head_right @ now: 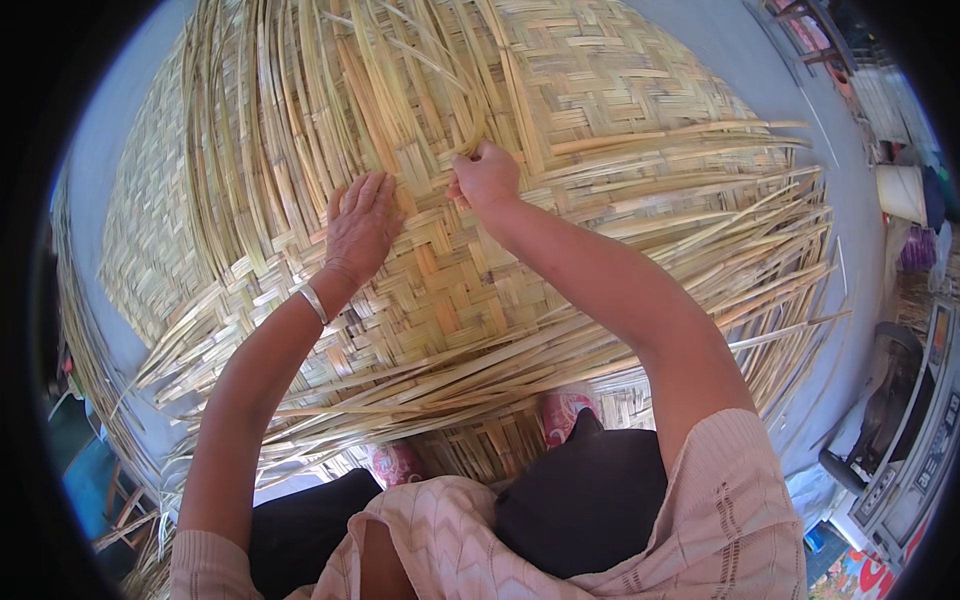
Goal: The person weaves a large flat mat using dried palm leaves. They interlace leaf strips by hand, periodically adjusting the mat and pulling new strips into the weave.
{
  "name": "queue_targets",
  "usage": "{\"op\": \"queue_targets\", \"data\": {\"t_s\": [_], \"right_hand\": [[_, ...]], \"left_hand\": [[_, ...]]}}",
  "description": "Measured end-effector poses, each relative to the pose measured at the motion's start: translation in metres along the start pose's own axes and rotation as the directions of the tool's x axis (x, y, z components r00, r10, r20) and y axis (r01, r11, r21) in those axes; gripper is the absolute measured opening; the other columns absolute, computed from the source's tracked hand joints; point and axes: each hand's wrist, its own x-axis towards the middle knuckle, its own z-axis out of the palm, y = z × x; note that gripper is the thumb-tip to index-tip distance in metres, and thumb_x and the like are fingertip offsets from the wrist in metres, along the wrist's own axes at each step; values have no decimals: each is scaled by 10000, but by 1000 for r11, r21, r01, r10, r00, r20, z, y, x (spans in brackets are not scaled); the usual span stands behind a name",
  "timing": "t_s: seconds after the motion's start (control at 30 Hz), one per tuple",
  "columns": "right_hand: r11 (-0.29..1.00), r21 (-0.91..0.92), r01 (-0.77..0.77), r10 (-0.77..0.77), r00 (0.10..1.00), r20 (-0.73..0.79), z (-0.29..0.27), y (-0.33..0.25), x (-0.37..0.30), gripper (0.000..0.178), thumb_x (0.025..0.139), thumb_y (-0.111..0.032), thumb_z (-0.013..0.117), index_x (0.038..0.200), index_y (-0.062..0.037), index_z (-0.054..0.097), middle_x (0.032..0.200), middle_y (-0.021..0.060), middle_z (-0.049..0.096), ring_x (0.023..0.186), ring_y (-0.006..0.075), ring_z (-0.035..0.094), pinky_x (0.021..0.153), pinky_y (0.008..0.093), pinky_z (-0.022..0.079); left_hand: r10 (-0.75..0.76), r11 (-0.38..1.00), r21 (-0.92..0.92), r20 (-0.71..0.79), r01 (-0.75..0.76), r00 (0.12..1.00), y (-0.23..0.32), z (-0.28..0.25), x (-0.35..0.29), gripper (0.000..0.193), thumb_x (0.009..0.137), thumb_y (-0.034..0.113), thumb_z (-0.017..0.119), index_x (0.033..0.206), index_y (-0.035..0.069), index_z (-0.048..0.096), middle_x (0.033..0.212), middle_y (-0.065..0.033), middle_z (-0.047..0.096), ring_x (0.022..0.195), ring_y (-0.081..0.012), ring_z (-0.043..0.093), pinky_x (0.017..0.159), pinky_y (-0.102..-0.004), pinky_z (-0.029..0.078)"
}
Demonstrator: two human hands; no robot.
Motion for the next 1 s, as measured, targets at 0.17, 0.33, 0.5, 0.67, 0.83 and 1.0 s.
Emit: {"op": "queue_targets", "data": {"t_s": [0.17, 0.33, 0.5, 0.67, 0.83, 1.0], "right_hand": [[999, -23, 34, -34, 999, 5, -1, 3, 0, 151, 884, -156, 606, 952, -24, 582, 716, 50, 625, 544, 131, 627, 442, 259, 472], [990, -102, 93, -90, 995, 35, -7, 4, 0, 158, 852, -148, 636, 939, -21, 601, 696, 86, 634, 590, 159, 651, 483, 292, 496], [898, -145, 415, -380, 899, 219, -18, -23, 9, 212, 832, -224, 685, 925, -49, 611, 738, 52, 640, 742, 182, 649, 670, 330, 512], [922, 387, 9, -176, 901, 397, -40, -61, 30, 187, 808, -241, 718, 826, -82, 621, 711, 32, 630, 688, 183, 630, 693, 329, 499], [866, 496, -57, -101, 953, 285, -110, -62, 43, 194, 790, -158, 720, 683, -96, 570, 605, 26, 588, 551, 146, 588, 653, 310, 511], [939, 343, 4, -94, 965, 245, -155, -56, 42, 200, 817, -165, 685, 668, -131, 556, 591, -11, 569, 559, 133, 577, 591, 305, 521]], "left_hand": [[142, 989, 38, -58, -140, 988, -5, -4, 5, 510, 870, 296, 561, 1278, -1, 490, 1224, -98, 488, 1203, -251, 427, 1044, -396, 305], [209, 974, 66, 108, -217, 972, -2, -11, 9, 431, 901, 229, 520, 1265, 1, 487, 1186, -114, 504, 1183, -279, 451, 1008, -384, 362], [276, 961, -41, 154, -273, 949, 12, -15, -6, 341, 897, 162, 504, 1210, 28, 528, 1144, -114, 528, 1131, -288, 482, 980, -383, 405], [230, 966, -172, 228, -194, 946, 10, -26, 1, 339, 863, 160, 555, 1190, 70, 549, 1132, -107, 544, 1116, -294, 494, 976, -376, 418], [173, 972, -201, 271, -121, 947, 14, -38, 7, 339, 838, 187, 597, 1164, 99, 574, 1131, -92, 556, 1137, -284, 494, 968, -385, 428], [149, 984, -144, 350, -104, 925, 20, -45, 20, 291, 842, 181, 590, 1122, 105, 592, 1126, -94, 576, 1119, -293, 518, 944, -400, 444]]}}
